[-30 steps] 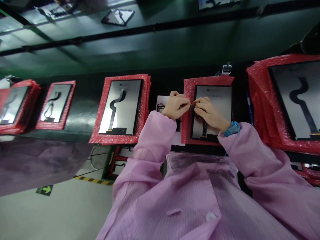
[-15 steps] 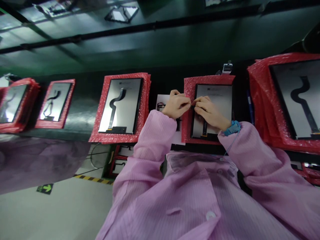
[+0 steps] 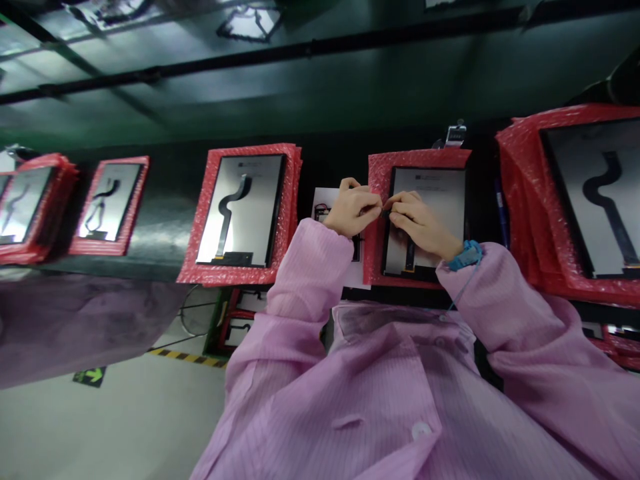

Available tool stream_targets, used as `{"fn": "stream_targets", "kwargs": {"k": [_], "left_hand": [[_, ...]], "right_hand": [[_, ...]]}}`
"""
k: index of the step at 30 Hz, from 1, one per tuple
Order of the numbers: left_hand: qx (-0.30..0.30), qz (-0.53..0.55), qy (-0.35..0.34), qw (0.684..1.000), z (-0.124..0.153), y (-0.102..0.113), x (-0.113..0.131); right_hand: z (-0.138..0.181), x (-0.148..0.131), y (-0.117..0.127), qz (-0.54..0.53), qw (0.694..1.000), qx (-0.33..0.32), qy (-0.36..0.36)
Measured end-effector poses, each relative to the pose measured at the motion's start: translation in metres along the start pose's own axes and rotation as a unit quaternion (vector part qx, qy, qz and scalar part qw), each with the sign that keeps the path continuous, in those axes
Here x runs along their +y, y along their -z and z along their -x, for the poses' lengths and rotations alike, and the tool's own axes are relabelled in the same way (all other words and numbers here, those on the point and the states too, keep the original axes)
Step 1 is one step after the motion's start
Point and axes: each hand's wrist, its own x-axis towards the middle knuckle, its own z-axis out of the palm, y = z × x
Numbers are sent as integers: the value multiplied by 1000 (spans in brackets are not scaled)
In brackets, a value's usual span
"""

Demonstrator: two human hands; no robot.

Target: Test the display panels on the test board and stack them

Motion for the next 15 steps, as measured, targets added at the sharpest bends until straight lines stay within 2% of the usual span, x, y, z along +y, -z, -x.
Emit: {"fn": "stream_targets", "kwargs": {"k": [11,15], "left_hand": [[-10,-10,-4,1000,0,-1,0],[-34,-25,5,999,1,0,2]], "right_hand": [[-2,3,0,15,1000,-18,0],[-2,5,2,18,999,-37,-7]]}}
